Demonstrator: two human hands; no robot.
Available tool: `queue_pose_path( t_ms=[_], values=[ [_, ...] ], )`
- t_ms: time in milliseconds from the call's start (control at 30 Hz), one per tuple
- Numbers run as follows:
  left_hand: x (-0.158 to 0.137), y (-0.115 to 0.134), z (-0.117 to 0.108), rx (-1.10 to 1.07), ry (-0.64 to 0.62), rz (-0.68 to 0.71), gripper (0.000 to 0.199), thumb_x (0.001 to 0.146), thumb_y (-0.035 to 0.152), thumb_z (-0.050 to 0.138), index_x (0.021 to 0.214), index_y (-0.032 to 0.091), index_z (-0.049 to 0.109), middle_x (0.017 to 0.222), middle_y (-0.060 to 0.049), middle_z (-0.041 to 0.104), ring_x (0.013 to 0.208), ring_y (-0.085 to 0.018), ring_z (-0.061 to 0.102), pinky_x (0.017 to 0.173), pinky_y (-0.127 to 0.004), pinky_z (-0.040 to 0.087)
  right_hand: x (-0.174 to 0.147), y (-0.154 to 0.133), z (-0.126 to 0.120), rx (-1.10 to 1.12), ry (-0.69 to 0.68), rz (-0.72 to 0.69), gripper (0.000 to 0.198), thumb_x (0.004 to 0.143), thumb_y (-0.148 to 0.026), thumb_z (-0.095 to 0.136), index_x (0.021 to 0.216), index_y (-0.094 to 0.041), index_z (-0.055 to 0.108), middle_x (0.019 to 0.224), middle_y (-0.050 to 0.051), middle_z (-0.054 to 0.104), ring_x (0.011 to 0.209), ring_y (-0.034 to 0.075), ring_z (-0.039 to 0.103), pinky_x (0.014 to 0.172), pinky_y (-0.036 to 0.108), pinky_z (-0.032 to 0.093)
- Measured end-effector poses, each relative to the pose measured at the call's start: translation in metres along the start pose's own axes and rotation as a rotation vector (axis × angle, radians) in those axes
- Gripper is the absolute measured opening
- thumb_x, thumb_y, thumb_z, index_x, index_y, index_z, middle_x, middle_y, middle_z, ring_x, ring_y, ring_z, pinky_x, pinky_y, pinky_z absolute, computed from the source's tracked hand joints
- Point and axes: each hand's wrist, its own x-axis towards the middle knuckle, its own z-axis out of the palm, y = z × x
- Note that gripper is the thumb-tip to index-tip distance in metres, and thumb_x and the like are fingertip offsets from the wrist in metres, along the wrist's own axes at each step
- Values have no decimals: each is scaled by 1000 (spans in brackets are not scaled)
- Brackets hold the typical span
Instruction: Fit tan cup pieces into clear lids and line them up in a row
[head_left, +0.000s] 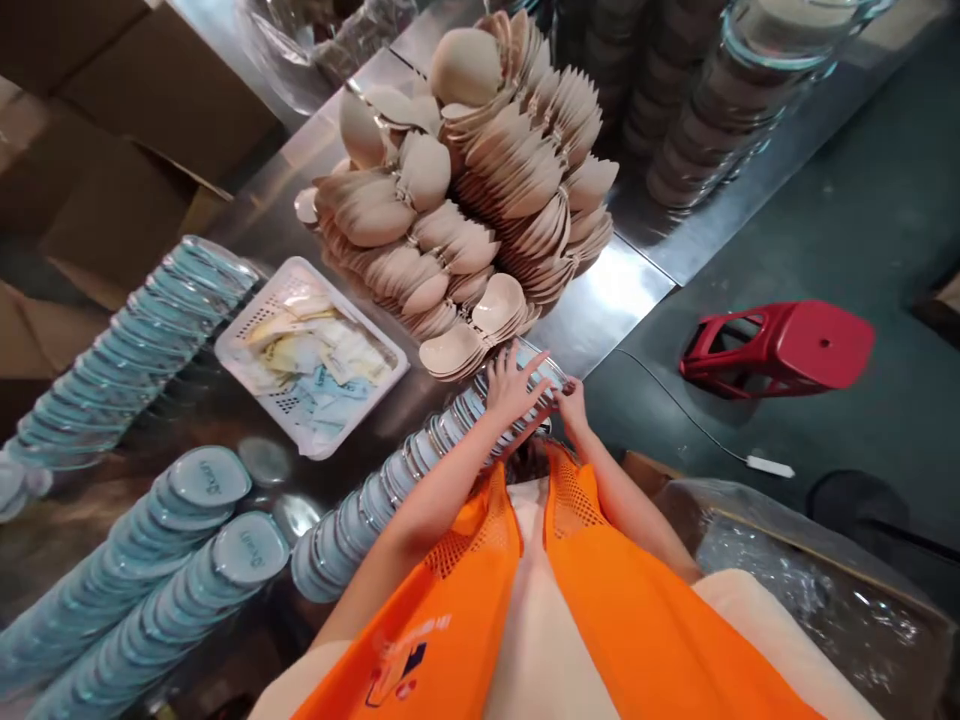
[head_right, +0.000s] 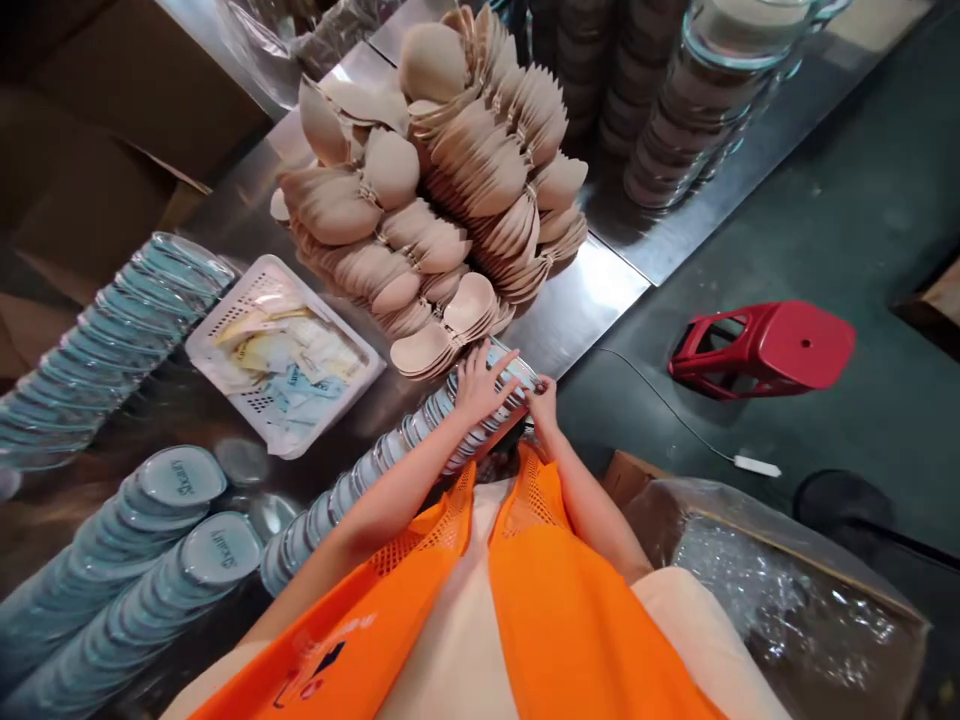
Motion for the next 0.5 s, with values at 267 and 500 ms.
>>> queue_pose_path(
  t_ms=[267, 500],
  values=[
    [13, 3, 4, -6, -17, -168, 103, 90, 52, 73, 173, 22, 19, 174, -22, 27, 152, -50, 35, 122, -66, 30, -24, -6, -30, 118, -177, 171, 45, 78, -43, 68, 118, -22, 66, 103, 8, 78, 87, 21, 74, 71, 32, 59],
    [-8, -27, 2, -27, -34, -19, 126, 77, 78, 78, 168, 9, 27, 171, -31, 27, 158, -51, 26, 129, -62, 23, -21, -2, -14, -21, -107, 90, 27, 79, -40, 67, 99, -22, 69, 74, -1, 72, 60, 16, 64, 60, 27, 51]
  ],
)
